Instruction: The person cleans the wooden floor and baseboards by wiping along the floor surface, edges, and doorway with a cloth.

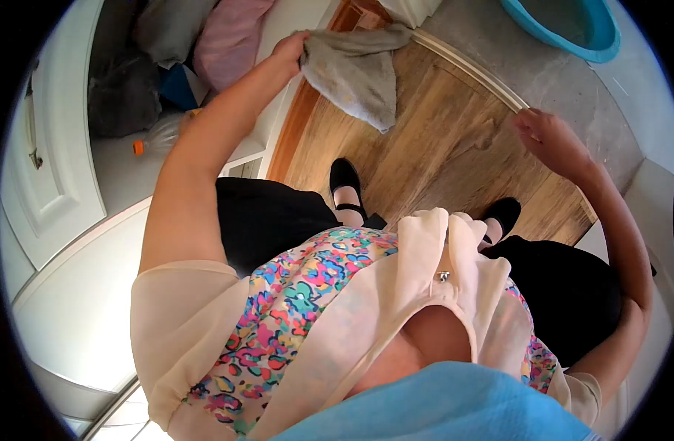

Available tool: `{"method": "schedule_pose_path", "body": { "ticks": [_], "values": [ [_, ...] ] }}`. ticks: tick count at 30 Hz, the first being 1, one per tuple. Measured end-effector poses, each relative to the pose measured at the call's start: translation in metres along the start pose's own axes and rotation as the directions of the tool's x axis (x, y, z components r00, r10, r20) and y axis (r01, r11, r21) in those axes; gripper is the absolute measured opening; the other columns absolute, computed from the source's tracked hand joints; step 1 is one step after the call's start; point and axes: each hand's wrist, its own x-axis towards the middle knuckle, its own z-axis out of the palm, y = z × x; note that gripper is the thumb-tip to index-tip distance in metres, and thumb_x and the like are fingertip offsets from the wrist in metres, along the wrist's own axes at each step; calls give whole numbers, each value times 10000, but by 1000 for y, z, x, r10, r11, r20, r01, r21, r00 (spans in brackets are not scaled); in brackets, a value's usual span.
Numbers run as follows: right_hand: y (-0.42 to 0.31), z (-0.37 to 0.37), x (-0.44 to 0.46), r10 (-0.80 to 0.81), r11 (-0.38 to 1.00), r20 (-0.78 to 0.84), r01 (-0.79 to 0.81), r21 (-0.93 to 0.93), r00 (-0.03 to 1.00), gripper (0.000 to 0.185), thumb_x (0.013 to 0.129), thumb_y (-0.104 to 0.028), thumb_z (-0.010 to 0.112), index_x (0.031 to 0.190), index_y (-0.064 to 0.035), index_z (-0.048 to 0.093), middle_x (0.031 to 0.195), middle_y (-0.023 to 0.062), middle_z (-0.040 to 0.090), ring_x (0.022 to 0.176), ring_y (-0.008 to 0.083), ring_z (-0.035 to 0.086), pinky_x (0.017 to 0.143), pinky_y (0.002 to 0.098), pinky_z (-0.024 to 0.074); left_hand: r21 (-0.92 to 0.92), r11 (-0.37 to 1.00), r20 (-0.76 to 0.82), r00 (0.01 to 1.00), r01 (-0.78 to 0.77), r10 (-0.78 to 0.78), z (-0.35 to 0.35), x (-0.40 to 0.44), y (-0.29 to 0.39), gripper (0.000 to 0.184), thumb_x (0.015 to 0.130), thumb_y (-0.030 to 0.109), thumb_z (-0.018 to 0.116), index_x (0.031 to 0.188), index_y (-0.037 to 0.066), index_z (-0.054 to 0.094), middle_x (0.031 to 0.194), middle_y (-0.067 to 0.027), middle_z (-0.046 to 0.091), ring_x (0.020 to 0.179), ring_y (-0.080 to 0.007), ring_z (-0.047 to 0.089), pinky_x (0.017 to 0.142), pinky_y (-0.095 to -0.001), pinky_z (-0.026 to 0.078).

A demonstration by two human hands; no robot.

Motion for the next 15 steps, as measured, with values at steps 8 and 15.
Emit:
{"method": "schedule_pose_path", "body": {
  "ticks": [8, 15],
  "values": [
    [0, 3, -8, 16, 998, -29, -15, 55, 999, 137, 880, -16, 568, 1005, 30, 600, 967, 194, 649, 894, 358, 633, 785, 391, 509, 957, 194, 61, 804, -216, 592, 54, 16, -33, 535, 901, 344, 572, 1295, -12, 508, 1229, -252, 571, 1096, -387, 590, 929, -472, 486],
    [4, 10, -10, -51, 996, -60, 55, 64, 997, 125, 875, -9, 561, 993, 16, 595, 928, 189, 630, 846, 351, 620, 748, 391, 499, 965, 224, -13, 825, -138, 565, 60, 23, -57, 654, 901, 280, 560, 1438, -8, 324, 1267, -276, 546, 1142, -418, 566, 948, -520, 468]
  ]
}}
